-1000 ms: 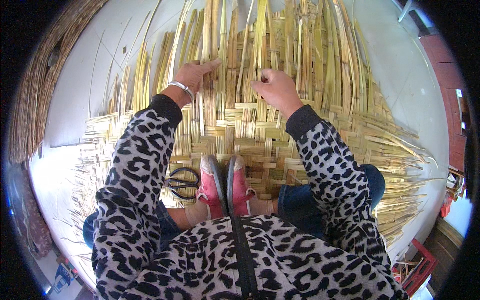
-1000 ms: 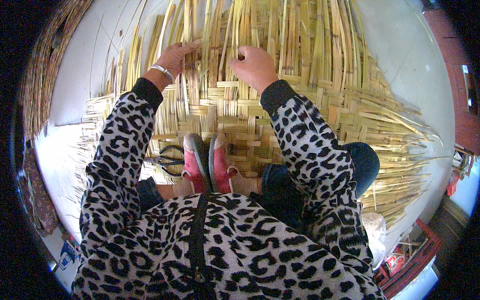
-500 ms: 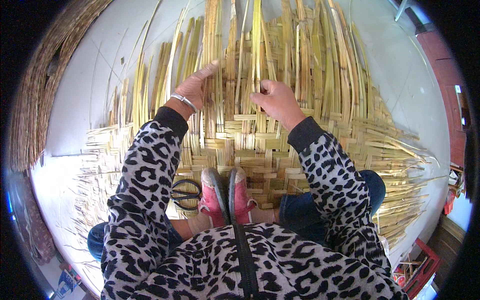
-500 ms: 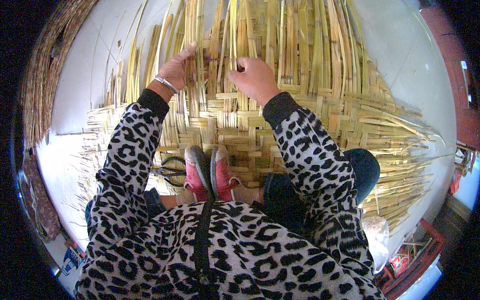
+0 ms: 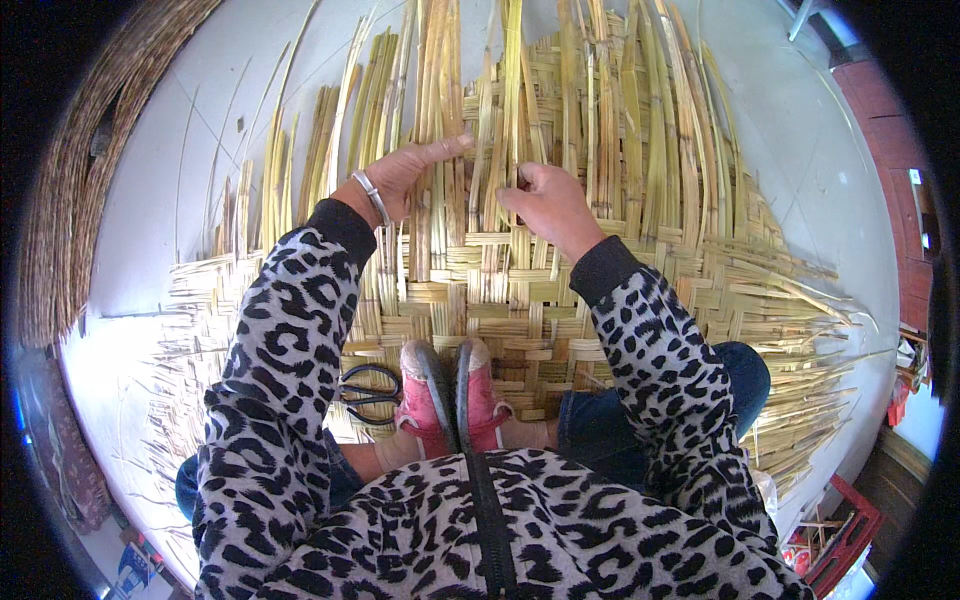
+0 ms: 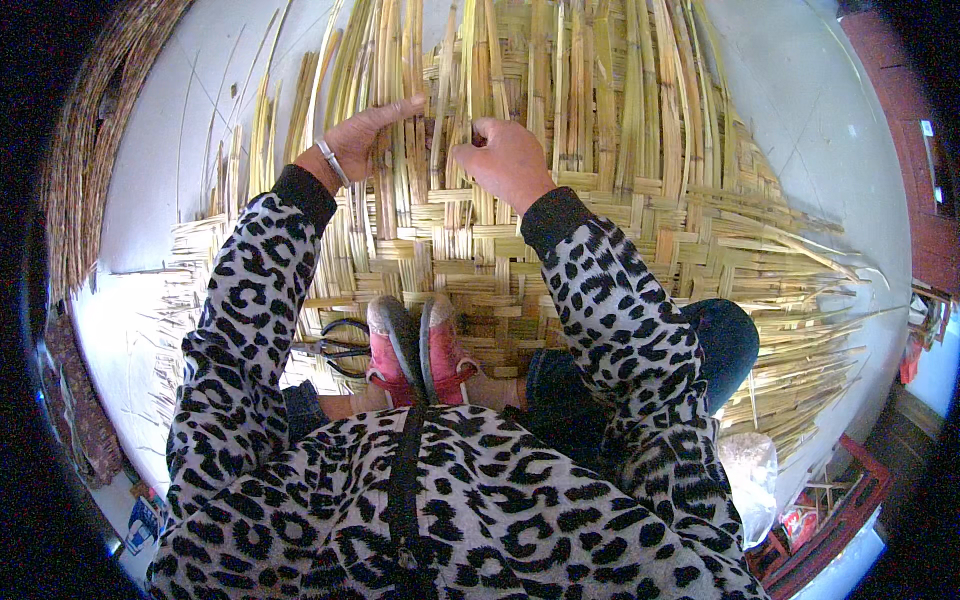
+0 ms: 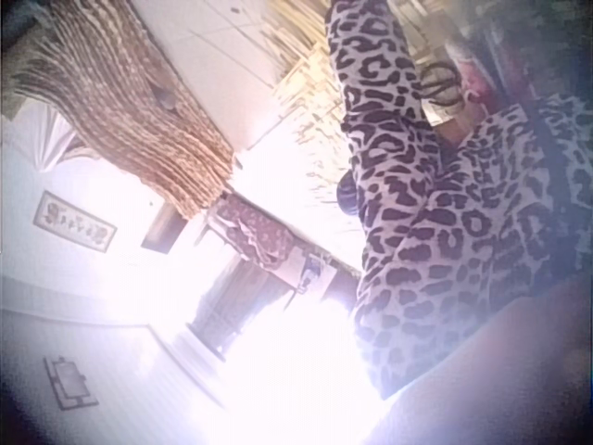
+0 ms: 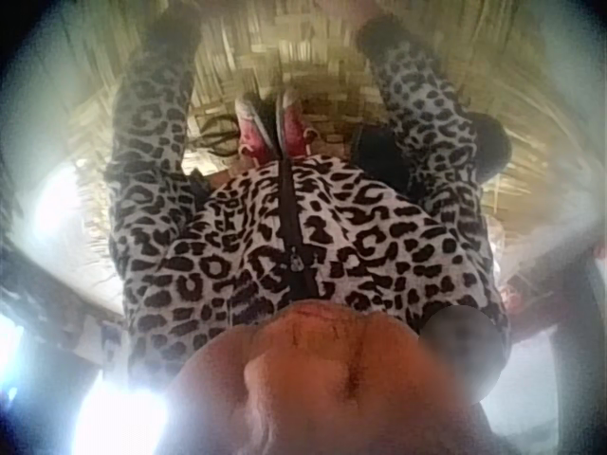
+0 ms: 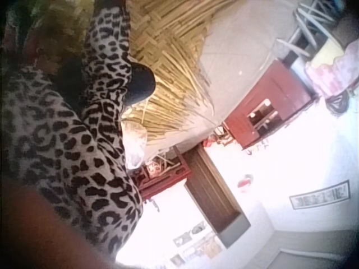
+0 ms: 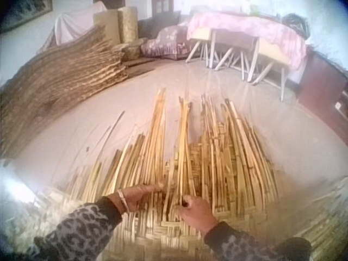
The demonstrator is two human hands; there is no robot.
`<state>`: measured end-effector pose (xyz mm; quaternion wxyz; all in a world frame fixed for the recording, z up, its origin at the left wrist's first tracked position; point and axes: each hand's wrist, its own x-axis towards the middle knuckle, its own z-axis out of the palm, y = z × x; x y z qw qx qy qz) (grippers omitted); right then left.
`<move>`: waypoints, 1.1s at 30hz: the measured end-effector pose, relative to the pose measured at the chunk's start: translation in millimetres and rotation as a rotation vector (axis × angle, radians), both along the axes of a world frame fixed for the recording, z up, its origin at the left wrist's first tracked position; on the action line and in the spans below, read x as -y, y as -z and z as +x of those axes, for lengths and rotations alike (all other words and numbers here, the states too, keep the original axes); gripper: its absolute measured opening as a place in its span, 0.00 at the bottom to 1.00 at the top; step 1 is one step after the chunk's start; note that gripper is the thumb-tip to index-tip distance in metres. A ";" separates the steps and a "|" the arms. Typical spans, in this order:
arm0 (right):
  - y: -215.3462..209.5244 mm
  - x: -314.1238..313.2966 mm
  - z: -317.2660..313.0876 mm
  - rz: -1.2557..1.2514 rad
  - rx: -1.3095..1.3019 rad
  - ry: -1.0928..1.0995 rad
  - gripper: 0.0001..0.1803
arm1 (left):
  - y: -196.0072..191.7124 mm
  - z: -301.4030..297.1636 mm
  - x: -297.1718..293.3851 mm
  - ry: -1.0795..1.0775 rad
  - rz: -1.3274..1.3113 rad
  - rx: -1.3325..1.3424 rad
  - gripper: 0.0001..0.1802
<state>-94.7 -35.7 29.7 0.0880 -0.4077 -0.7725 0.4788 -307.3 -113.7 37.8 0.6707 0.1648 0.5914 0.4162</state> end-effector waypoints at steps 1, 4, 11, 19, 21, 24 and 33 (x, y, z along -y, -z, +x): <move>0.5 0.3 -1.5 -0.005 0.002 -0.003 0.20 | -1.2 0.1 0.8 0.013 -0.006 -0.043 0.33; 4.4 1.8 -7.2 0.085 0.073 -0.069 0.20 | -6.1 0.5 1.7 0.075 -0.004 0.116 0.22; 18.0 8.0 -1.9 0.114 -0.007 -0.270 0.16 | -14.8 12.7 10.9 -0.061 0.070 0.068 0.24; 16.8 2.7 -2.4 0.084 0.016 -0.368 0.16 | 6.4 11.7 25.3 -0.565 0.452 0.225 0.25; 15.6 1.8 -2.1 0.055 0.048 -0.376 0.18 | 15.5 6.0 27.2 -0.689 0.508 0.286 0.23; 14.7 1.4 -0.3 0.009 -0.007 -0.369 0.20 | 22.5 1.1 28.1 -0.820 0.427 0.380 0.20; 12.4 0.0 2.7 -0.126 0.011 -0.382 0.26 | -6.0 1.9 50.6 -0.657 0.552 0.267 0.14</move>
